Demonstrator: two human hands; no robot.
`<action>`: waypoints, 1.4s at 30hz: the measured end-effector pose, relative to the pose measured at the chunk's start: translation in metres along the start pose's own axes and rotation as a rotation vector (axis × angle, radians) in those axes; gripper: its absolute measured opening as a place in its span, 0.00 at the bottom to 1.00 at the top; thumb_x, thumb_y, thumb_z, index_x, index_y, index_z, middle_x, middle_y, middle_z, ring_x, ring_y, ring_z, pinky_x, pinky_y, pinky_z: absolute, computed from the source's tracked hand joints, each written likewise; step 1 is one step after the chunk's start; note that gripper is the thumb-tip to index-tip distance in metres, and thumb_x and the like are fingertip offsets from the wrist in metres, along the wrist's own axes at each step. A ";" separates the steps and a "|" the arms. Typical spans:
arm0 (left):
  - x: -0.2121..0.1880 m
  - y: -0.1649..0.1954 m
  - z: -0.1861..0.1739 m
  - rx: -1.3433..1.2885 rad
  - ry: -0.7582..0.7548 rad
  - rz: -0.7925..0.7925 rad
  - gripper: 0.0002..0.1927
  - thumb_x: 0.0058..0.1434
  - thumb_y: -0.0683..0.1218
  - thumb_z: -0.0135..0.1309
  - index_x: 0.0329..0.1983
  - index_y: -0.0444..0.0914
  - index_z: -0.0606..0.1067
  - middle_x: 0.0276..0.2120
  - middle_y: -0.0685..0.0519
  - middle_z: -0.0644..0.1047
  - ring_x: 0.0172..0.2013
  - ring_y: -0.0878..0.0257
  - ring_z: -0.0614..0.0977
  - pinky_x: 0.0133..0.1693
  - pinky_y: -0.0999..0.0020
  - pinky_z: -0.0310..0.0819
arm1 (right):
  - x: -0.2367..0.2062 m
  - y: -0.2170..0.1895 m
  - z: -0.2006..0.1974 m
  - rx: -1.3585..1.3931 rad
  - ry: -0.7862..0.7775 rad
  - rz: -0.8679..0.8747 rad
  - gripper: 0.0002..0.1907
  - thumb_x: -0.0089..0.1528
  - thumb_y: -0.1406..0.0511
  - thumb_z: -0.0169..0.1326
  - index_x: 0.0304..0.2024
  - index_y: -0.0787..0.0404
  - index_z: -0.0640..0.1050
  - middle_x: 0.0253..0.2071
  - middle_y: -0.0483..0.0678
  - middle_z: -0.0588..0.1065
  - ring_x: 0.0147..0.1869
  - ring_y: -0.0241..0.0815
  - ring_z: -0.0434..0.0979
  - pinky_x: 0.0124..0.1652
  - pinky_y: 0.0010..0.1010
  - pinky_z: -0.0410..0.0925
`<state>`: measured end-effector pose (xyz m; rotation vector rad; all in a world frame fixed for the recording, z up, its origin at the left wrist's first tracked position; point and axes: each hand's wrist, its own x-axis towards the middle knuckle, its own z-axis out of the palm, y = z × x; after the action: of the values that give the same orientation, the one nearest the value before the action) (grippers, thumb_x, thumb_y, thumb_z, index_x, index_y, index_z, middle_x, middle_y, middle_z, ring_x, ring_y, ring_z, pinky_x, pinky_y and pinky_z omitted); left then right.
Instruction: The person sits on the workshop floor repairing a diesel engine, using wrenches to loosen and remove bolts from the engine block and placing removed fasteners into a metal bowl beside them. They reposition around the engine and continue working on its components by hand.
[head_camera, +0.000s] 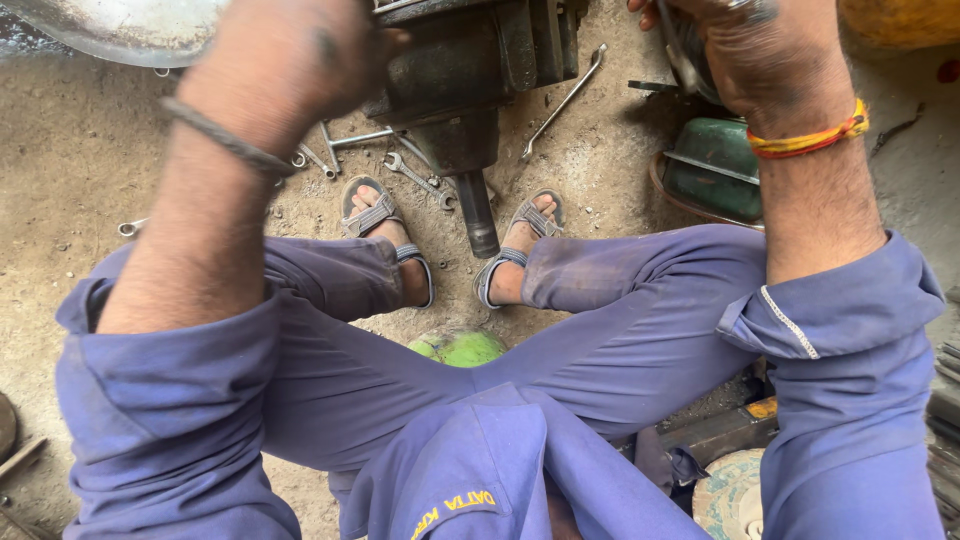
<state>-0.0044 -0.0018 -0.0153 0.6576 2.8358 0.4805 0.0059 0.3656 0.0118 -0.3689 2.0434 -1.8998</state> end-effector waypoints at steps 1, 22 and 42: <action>0.004 0.008 0.002 0.005 -0.043 -0.028 0.19 0.69 0.56 0.62 0.42 0.34 0.81 0.31 0.37 0.80 0.31 0.43 0.84 0.32 0.52 0.79 | 0.001 -0.005 0.006 -0.015 0.001 0.006 0.04 0.75 0.71 0.56 0.47 0.68 0.78 0.44 0.51 0.78 0.46 0.41 0.78 0.49 0.30 0.73; -0.064 0.055 -0.044 -0.324 0.101 0.214 0.17 0.69 0.48 0.56 0.57 0.36 0.74 0.36 0.37 0.80 0.33 0.43 0.81 0.31 0.49 0.72 | -0.029 0.005 0.037 -0.147 -0.108 0.024 0.17 0.82 0.62 0.40 0.54 0.70 0.72 0.51 0.56 0.75 0.57 0.50 0.78 0.61 0.43 0.73; -0.321 -0.204 0.324 -0.554 -0.098 -1.257 0.09 0.56 0.44 0.59 0.36 0.34 0.80 0.38 0.36 0.80 0.39 0.46 0.84 0.44 0.56 0.78 | 0.008 0.125 -0.035 -0.425 0.049 0.455 0.18 0.82 0.59 0.41 0.63 0.69 0.67 0.54 0.60 0.72 0.53 0.48 0.76 0.56 0.43 0.76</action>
<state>0.2811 -0.2349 -0.3525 -1.0804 2.2166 0.8217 -0.0119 0.4045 -0.1110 0.0524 2.3127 -1.2213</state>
